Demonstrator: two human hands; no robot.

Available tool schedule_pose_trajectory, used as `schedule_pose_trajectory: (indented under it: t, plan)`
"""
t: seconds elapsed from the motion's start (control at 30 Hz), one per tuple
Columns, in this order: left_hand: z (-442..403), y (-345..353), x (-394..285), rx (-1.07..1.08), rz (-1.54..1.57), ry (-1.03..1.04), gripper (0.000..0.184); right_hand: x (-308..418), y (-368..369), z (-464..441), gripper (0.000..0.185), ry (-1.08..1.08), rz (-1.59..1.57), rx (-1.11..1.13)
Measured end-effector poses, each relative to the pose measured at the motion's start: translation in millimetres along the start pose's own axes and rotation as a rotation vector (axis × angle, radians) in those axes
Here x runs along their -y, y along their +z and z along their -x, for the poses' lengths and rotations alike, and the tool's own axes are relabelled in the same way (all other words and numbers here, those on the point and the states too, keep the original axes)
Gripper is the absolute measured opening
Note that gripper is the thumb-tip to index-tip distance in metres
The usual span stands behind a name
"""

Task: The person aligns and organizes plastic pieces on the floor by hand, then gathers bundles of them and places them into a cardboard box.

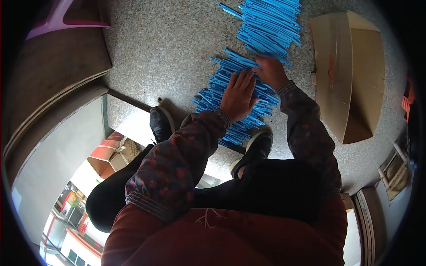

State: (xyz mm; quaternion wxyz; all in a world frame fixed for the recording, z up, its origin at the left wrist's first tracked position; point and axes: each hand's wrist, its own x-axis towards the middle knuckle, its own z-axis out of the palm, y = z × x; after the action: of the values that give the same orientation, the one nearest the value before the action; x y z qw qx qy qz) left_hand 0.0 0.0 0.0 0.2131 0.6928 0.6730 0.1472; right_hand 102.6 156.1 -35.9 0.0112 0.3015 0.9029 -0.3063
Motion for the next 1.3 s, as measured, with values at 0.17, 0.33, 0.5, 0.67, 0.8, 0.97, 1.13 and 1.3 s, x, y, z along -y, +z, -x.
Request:
schedule_pose_trajectory:
  t: [0.17,0.33,0.5,0.67,0.8,0.97,1.13,1.3]
  plan:
    - [-1.5,-2.6,1.9,-0.037,0.014,-0.003,0.067,5.5,6.9,-8.4,0.008,-0.131,0.095,-0.091]
    - [-2.4,-3.0,0.0,-0.052,0.029,0.005,0.065,6.9,-11.7,-4.3,0.019,-0.092,0.102,-0.161]
    - [-13.4,-9.6,-3.2,-0.079,0.05,-0.007,0.062,-11.1,-35.1,-4.6,0.029,0.091,0.008,-0.305]
    - [-19.1,-10.3,1.2,-0.059,0.053,-0.009,0.059,-17.7,-7.3,-5.0,0.039,0.067,0.019,-0.17]
    - [-14.1,-9.7,2.7,-0.066,0.033,0.011,0.058,-10.6,-14.0,-3.0,0.035,0.179,-0.019,-0.076]
    - [-14.7,-6.0,1.1,-0.09,0.004,0.015,0.06,-32.2,-21.4,-5.6,0.036,0.183,-0.207,-0.253]
    - [-10.9,-6.3,-0.3,-0.09,0.012,0.008,0.061,-15.4,-21.0,-0.9,0.039,0.148,-0.174,-0.17]
    - [-9.6,-5.0,-1.5,-0.076,0.023,-0.002,0.062,3.6,-0.4,0.4,0.03,-0.004,0.05,-0.106]
